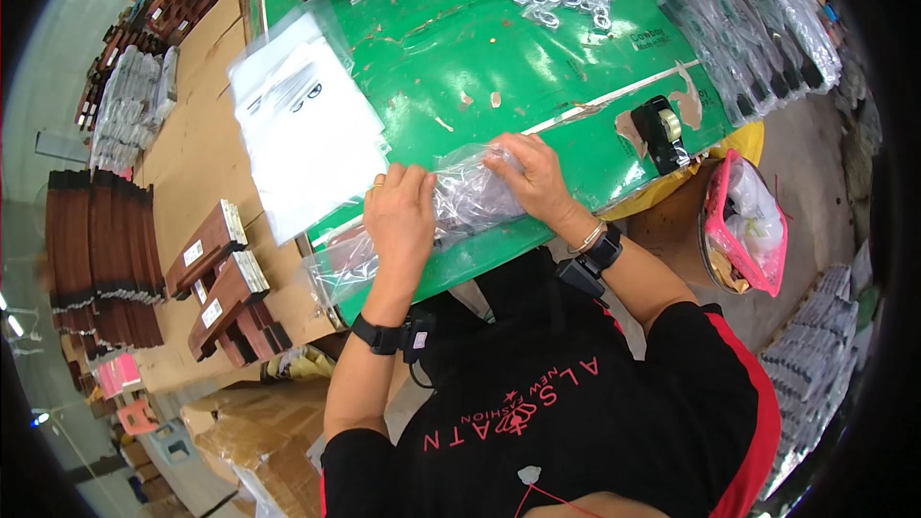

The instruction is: Packing wooden furniture components and metal washers into plastic bags.

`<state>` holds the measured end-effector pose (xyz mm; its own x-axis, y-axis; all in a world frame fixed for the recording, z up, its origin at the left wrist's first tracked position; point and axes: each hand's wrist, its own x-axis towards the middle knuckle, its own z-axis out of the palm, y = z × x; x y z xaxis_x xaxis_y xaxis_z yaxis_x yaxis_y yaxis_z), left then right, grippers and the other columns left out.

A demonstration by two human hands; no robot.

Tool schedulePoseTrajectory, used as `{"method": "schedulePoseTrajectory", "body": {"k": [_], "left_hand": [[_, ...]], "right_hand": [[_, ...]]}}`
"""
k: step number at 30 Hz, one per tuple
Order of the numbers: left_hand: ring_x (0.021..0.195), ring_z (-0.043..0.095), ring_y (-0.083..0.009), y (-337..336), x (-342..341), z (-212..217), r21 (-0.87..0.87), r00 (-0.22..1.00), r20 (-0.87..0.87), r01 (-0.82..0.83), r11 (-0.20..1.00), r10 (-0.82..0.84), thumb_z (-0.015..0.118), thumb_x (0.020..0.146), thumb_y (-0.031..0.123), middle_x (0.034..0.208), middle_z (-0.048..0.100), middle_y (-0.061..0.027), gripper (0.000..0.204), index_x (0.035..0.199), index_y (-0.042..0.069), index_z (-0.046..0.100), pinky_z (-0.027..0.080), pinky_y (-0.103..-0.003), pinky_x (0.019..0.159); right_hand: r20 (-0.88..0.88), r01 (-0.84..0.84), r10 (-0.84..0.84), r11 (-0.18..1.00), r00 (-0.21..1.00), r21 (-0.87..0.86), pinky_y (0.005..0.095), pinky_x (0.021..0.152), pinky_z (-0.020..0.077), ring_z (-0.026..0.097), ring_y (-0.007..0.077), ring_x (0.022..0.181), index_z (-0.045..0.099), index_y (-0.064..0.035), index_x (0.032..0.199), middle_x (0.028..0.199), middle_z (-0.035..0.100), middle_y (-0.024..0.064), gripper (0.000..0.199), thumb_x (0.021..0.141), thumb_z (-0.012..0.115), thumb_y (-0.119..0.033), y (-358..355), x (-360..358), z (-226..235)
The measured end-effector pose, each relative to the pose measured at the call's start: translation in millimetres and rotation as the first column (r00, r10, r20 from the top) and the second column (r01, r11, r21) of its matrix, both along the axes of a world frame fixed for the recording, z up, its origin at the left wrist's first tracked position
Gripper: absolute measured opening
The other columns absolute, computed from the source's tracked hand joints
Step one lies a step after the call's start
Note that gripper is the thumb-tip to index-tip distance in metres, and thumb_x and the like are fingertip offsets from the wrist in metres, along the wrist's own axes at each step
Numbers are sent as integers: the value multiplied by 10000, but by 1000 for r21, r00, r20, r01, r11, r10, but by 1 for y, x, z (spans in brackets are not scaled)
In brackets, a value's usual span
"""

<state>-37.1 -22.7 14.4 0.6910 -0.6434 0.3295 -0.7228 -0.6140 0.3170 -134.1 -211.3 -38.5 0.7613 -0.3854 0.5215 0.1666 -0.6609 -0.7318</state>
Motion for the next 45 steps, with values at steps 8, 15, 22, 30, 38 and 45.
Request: {"method": "schedulePoseTrajectory", "body": {"k": [8, 15, 22, 30, 38, 45], "left_hand": [[980, 636, -303, -26, -17, 9, -44, 968, 250, 4, 999, 7, 666, 921, 215, 1057, 696, -110, 325, 1215, 77, 659, 481, -399, 843], [887, 621, -314, -33, 3, -27, -373, 901, -410, -25, 928, -141, 725, 872, 258, 970, 650, -123, 268, 1046, 56, 699, 473, -417, 787], [797, 618, -326, -42, -6, -30, -264, 924, -382, -87, 961, -21, 666, 927, 251, 866, 601, -125, 188, 948, 65, 677, 459, -449, 683], [800, 615, -391, -45, -8, -36, -171, 970, -236, -97, 981, 54, 598, 985, 254, 884, 610, -157, 264, 846, 30, 591, 459, -499, 693], [815, 624, -407, -43, -9, -36, -145, 965, -238, -146, 979, 109, 566, 999, 272, 864, 622, -174, 290, 851, 23, 588, 472, -506, 698], [777, 643, -387, -44, 7, -21, -21, 891, -453, -24, 999, 12, 565, 1003, 301, 836, 659, -177, 274, 926, 42, 609, 465, -466, 679]], "right_hand": [[-161, 38, -35, 999, 986, 16, 457, 667, 440, 573, 374, 730, 664, -11, 903, 756, 604, 181, 283, 910, 705, -291, -1, 2, 3], [-126, 38, -28, 996, 992, 78, 468, 665, 447, 572, 385, 712, 667, -16, 898, 724, 598, 183, 292, 909, 711, -305, -1, 7, -2], [-112, -15, 62, 927, 992, 375, 306, 570, 380, 480, 110, 617, 636, -10, 857, 694, 571, 49, 255, 928, 713, -243, 1, 5, 16], [-383, -39, 171, 944, 908, 329, 315, 550, 369, 496, 137, 591, 639, -50, 801, 651, 576, 24, 335, 921, 697, -357, -25, 35, 3], [-319, 103, -137, 987, 938, -119, 463, 589, 460, 654, 330, 672, 657, -80, 831, 688, 653, 129, 313, 925, 669, -379, -3, 34, 9], [-235, 126, -117, 992, 965, 27, 463, 600, 465, 645, 333, 644, 648, -83, 830, 664, 640, 117, 278, 939, 668, -337, 1, 24, 23]]}}
